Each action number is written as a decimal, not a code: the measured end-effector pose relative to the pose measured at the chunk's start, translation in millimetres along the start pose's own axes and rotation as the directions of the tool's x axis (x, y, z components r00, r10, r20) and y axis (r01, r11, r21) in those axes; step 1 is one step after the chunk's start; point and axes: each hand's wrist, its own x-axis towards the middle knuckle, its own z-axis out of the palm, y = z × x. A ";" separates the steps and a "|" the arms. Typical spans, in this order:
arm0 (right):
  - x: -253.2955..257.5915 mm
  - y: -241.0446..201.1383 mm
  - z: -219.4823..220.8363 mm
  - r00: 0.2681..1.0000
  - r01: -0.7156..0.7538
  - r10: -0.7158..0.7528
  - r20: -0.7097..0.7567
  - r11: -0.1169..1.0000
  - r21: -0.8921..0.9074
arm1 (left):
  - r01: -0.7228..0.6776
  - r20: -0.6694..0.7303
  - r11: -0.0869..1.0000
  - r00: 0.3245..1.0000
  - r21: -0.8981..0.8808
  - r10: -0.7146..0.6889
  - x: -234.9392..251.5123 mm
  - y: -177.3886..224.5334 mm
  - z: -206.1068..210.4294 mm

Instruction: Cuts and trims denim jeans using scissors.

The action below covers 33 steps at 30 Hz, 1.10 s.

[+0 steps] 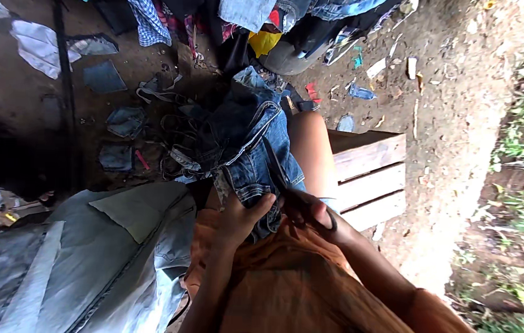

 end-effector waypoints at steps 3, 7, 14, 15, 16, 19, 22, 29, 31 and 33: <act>13.0 -5.3 0.4 1.000 -0.009 0.009 -0.003 1.000 0.022 | -0.001 -0.001 0.998 1.000 0.063 0.002 -2.5 2.2 1.6; 22.0 -14.5 3.2 0.999 -0.036 0.036 -0.019 0.999 0.004 | -0.026 -0.006 0.979 1.000 0.200 0.028 -5.1 5.5 3.2; 22.7 -20.1 10.2 0.986 -0.029 0.011 -0.167 0.994 -0.107 | -0.057 0.016 0.962 0.998 0.268 0.054 -3.7 5.0 0.6; 21.4 -19.5 12.2 0.980 -0.029 0.002 -0.199 0.991 -0.133 | -0.050 0.023 0.965 0.999 0.257 0.045 -3.7 5.0 -1.0; 19.6 -18.7 13.8 0.973 -0.035 -0.004 -0.231 0.986 -0.166 | -0.041 0.034 0.970 0.999 0.238 0.034 -3.7 5.0 -2.9; 11.5 -13.5 15.0 0.959 -0.048 -0.021 -0.283 0.970 -0.237 | -0.007 0.086 0.992 0.996 0.124 -0.004 -3.5 1.5 -12.0; 3.4 -6.4 11.8 0.961 -0.057 -0.014 -0.276 0.968 -0.246 | 0.021 0.140 0.997 0.990 0.073 -0.031 -4.6 1.2 -16.0; -60.5 -18.5 -28.2 0.991 -0.082 0.040 -0.128 0.938 -0.338 | 0.022 0.055 0.997 0.998 0.074 -0.026 3.5 10.3 -14.2; -67.2 -26.6 -31.6 0.971 -0.049 -0.046 -0.233 0.922 -0.385 | 0.024 0.039 0.995 0.999 0.101 -0.028 6.2 14.3 -11.5; -41.5 -36.3 -20.0 0.897 -0.035 -0.192 -0.399 0.867 -0.497 | 0.013 0.043 0.992 0.999 0.125 -0.018 8.7 17.1 -7.7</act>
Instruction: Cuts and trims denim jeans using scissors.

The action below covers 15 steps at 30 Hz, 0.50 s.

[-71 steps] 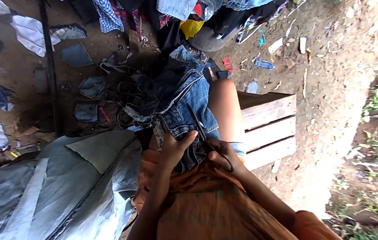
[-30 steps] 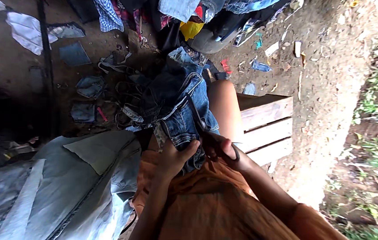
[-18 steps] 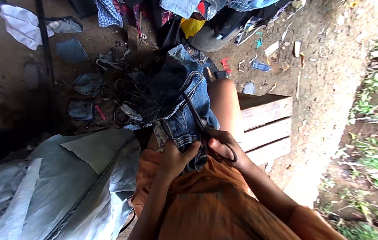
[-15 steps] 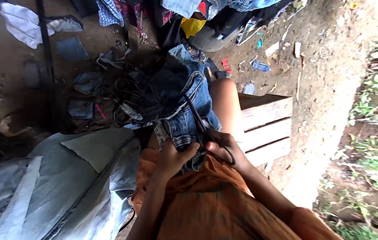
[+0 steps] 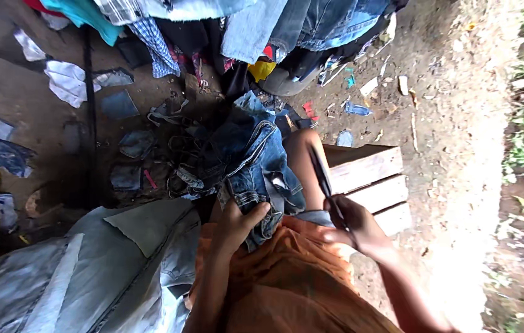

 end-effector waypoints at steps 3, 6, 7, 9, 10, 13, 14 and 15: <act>64.7 -7.7 41.5 0.978 0.108 -0.135 -0.158 0.980 -0.169 | -0.014 -0.010 1.000 1.000 0.009 0.014 1.5 4.4 8.4; 123.9 -10.1 68.3 0.947 0.200 -0.257 -0.194 0.941 -0.272 | 0.011 -0.064 1.000 0.998 0.027 -0.010 -2.2 6.4 14.6; 134.9 -13.1 69.5 0.935 0.247 -0.307 -0.180 0.924 -0.290 | 0.019 -0.083 1.000 0.996 0.014 -0.018 -4.3 3.7 14.2; 144.2 -22.0 62.9 0.912 0.355 -0.395 -0.110 0.895 -0.269 | 0.009 -0.157 0.992 0.987 -0.127 -0.029 -6.6 -9.3 9.2; 144.4 -25.7 57.0 0.894 0.412 -0.441 -0.078 0.879 -0.242 | -0.040 -0.231 0.962 0.973 -0.270 -0.025 -4.5 -19.0 7.7; 140.2 -33.0 41.8 0.862 0.491 -0.505 -0.040 0.852 -0.179 | -0.226 -0.147 0.628 0.973 -0.744 0.176 21.6 -47.6 -2.3; 137.6 -34.1 38.9 0.860 0.497 -0.509 -0.040 0.852 -0.164 | -0.174 -0.089 0.569 0.981 -0.804 0.175 27.2 -50.9 -1.4; 134.1 -36.6 36.5 0.859 0.500 -0.511 -0.045 0.853 -0.148 | -0.127 -0.111 0.578 0.992 -0.806 0.063 28.3 -48.0 5.3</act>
